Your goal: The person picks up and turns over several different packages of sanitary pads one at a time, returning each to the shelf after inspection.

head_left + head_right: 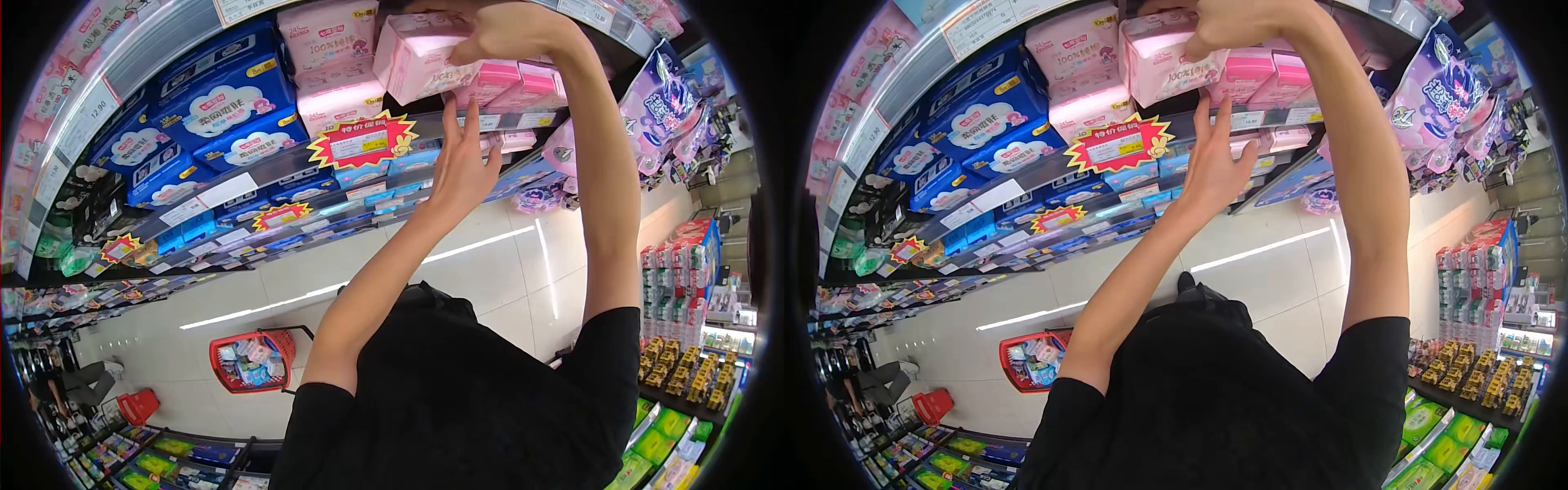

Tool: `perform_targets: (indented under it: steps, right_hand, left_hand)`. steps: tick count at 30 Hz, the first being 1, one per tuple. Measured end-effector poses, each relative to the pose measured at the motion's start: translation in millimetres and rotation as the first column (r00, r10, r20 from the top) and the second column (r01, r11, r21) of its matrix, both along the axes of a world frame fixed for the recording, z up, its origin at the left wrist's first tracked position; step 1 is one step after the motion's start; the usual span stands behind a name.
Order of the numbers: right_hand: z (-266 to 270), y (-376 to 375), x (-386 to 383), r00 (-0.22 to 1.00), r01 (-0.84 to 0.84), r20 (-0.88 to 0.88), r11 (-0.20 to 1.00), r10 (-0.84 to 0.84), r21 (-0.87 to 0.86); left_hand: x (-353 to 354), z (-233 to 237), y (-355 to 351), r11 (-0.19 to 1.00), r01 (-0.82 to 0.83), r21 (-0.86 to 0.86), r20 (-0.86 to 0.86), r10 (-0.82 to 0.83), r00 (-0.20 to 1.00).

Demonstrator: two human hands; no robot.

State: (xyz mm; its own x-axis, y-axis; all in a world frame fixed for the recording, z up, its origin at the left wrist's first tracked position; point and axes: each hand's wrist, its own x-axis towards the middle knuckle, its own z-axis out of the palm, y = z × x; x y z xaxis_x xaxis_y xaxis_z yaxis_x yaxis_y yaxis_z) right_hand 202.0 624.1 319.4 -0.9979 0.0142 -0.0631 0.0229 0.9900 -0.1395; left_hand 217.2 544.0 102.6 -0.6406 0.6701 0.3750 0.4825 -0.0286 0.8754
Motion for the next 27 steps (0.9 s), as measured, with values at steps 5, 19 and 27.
perform_targets:
  steps: [5, 19, 27]
  right_hand:
    - [-8.7, -8.6, -20.9, 0.97, 0.223, 0.113, 0.974, -0.217, -0.036]
    - [-13.0, -31.8, -8.3, 0.995, 0.098, -0.002, 0.995, -0.098, 0.002]
    - [-8.2, -23.3, -15.8, 0.988, 0.092, 0.131, 0.991, -0.079, -0.101]
  left_hand:
    - [1.4, -3.6, 4.5, 1.0, -0.021, 0.023, -0.027, 0.022, 0.999]
    - [5.4, -13.3, 15.1, 0.993, -0.107, 0.056, -0.208, 0.116, 0.971]
    - [3.0, -14.7, 15.9, 0.994, -0.086, 0.061, -0.15, 0.094, 0.984]
